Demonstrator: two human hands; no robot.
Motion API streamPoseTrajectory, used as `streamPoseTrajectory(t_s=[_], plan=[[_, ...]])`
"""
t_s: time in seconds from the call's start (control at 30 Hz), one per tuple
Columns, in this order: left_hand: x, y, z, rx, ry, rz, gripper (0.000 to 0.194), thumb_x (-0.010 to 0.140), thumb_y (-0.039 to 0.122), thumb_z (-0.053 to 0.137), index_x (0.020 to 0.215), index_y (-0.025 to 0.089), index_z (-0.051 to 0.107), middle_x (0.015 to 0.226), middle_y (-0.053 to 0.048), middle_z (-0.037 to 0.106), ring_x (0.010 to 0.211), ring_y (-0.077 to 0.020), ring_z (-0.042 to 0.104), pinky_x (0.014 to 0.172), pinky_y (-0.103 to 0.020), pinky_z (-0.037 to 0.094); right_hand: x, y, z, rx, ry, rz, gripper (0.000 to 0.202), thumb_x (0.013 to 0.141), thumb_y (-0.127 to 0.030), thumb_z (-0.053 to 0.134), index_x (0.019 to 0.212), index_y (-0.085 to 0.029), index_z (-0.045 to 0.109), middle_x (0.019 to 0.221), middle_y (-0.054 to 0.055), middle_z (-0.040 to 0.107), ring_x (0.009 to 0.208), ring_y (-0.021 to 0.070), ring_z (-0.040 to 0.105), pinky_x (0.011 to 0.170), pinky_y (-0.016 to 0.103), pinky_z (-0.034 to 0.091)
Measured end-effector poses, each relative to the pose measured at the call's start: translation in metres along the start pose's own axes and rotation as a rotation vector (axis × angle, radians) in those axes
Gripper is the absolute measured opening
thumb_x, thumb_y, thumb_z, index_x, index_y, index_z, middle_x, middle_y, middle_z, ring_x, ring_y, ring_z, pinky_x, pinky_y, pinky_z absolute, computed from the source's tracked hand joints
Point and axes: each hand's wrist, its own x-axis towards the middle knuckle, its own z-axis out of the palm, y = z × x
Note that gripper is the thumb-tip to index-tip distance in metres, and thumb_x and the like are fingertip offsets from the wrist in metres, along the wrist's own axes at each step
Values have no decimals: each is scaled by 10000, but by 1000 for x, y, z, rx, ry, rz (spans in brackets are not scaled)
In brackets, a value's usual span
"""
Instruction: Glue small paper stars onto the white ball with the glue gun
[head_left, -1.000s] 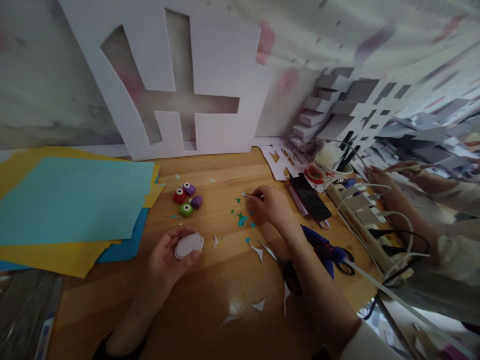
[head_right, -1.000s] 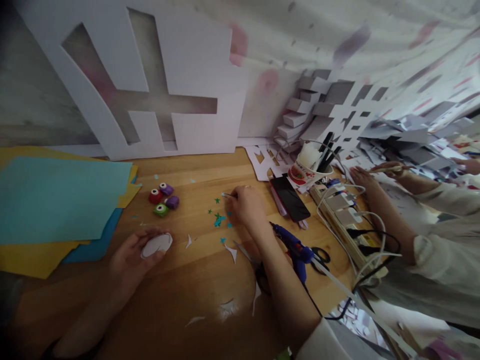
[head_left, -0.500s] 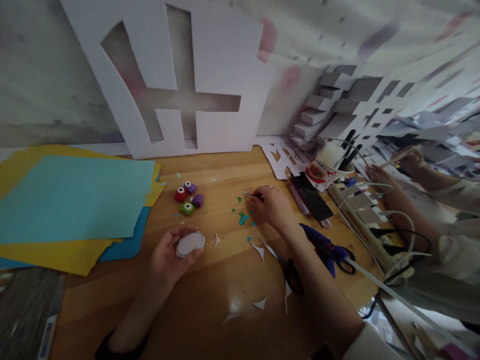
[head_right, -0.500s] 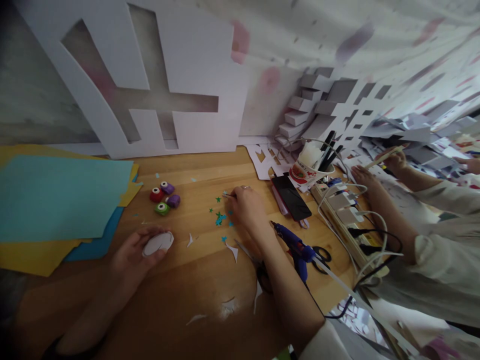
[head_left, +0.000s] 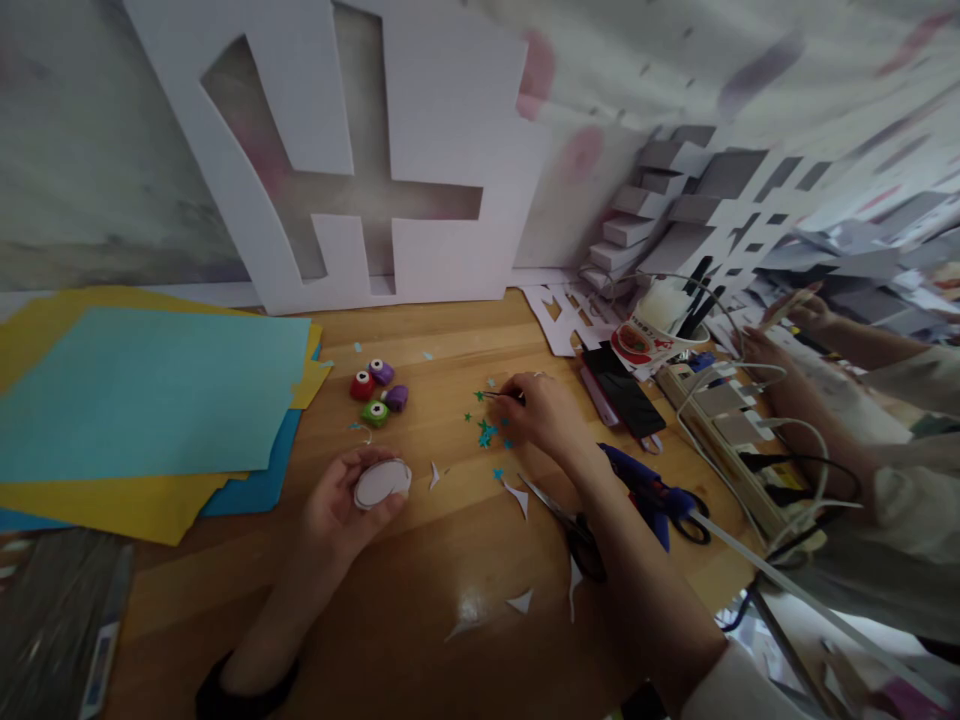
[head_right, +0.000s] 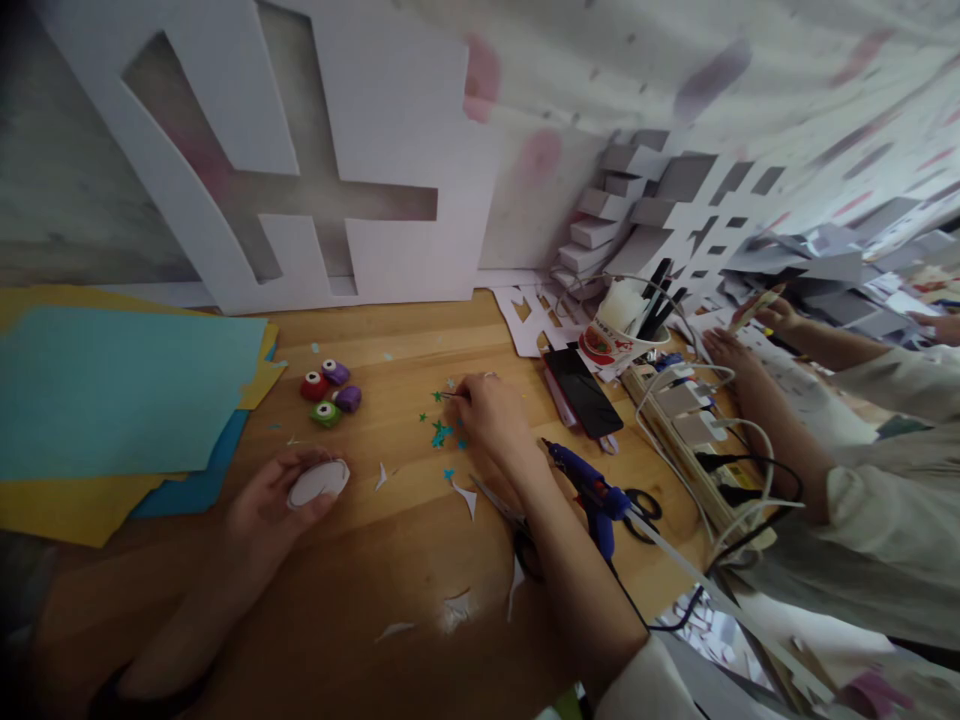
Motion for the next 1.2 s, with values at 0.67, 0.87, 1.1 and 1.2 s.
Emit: streamPoseTrajectory(t_s=[0.67, 0.87, 1.1, 1.2], plan=[[-2, 7, -1, 2, -53, -42, 432, 662, 287, 825, 1025, 220, 601, 1076, -44, 728, 1022, -211, 685, 922, -369, 559, -7, -9, -1, 143, -138, -12, 108, 866, -245, 704, 845, -177, 786, 779, 57, 765, 709, 173, 653, 609, 258, 382], [-2, 7, -1, 11, -55, -35, 430, 659, 310, 826, 1017, 212, 609, 1072, -51, 725, 1004, -218, 687, 903, -372, 562, -8, -6, -1, 138, -108, -15, 98, 860, -238, 710, 843, -175, 782, 773, 54, 763, 693, 167, 642, 594, 257, 359], [-4, 10, 1, 16, -44, -50, 423, 662, 301, 818, 1016, 216, 604, 1079, -52, 722, 1019, -224, 684, 921, -382, 558, -8, -5, -1, 166, -167, 0, 204, 884, -351, 688, 825, -185, 792, 736, 51, 753, 626, 151, 606, 563, 258, 341], [-4, 11, 1, 19, -44, -48, 428, 659, 303, 821, 1017, 210, 605, 1073, -56, 721, 1020, -228, 682, 923, -388, 558, -7, -7, 0, 146, -169, 1, 218, 883, -370, 690, 819, -188, 793, 729, 46, 746, 602, 142, 578, 554, 261, 328]])
